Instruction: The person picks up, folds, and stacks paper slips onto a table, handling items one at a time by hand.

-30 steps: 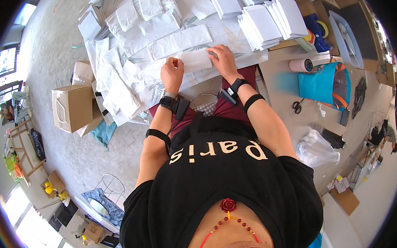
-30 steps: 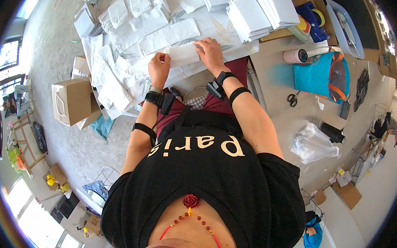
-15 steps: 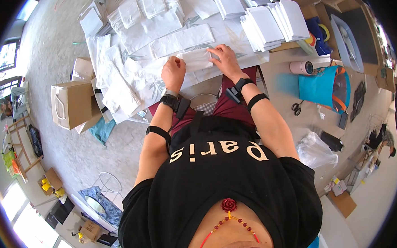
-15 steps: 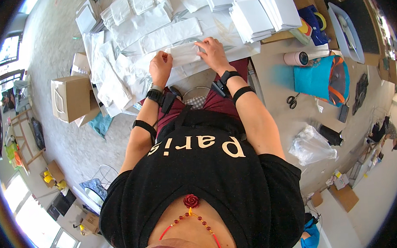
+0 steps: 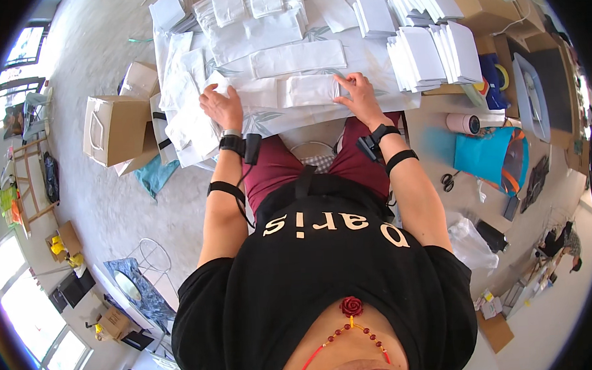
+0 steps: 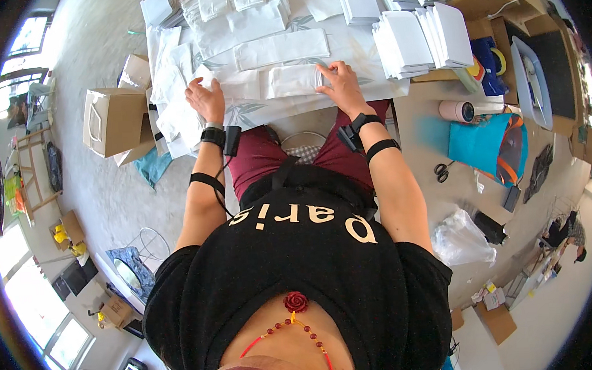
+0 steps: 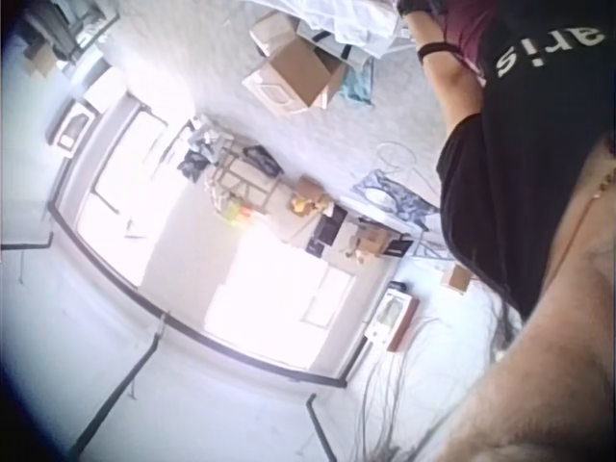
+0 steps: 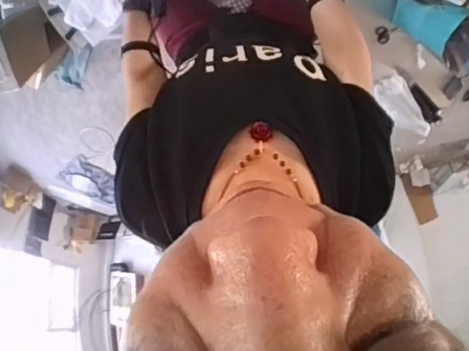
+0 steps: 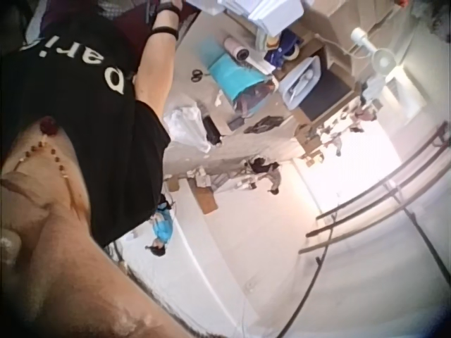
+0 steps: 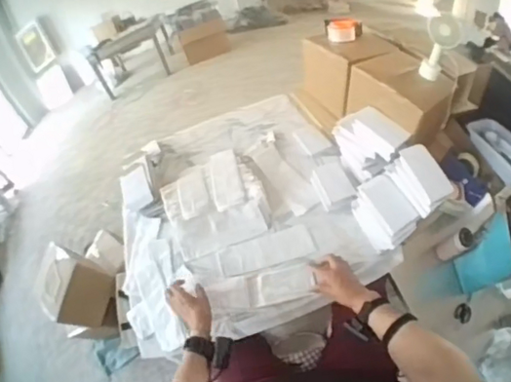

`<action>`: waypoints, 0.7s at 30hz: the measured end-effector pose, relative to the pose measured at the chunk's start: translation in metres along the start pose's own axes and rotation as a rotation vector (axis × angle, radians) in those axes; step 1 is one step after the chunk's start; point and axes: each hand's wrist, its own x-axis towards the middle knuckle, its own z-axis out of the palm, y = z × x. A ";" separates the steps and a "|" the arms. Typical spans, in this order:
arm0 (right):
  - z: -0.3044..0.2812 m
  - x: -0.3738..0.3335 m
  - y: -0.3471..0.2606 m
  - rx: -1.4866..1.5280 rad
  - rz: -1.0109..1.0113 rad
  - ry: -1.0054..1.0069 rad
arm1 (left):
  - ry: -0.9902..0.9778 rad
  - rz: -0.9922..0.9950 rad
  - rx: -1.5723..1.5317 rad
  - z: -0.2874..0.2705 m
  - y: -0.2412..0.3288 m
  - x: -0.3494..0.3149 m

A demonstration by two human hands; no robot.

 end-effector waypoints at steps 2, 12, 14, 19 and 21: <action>-0.001 0.000 -0.001 -0.006 -0.001 -0.003 | -0.075 -0.077 0.069 -0.005 -0.009 0.007; -0.005 0.001 -0.004 -0.029 -0.010 -0.020 | -0.091 0.052 0.022 -0.011 -0.021 0.020; -0.007 0.003 -0.005 -0.036 -0.004 -0.031 | -0.108 0.042 -0.135 -0.017 -0.018 0.022; -0.016 0.009 -0.037 -0.065 0.027 0.107 | -0.140 -0.043 -0.493 -0.054 0.029 0.019; -0.017 0.023 -0.067 0.089 -0.017 0.189 | -0.157 -0.020 -0.618 -0.060 0.052 0.013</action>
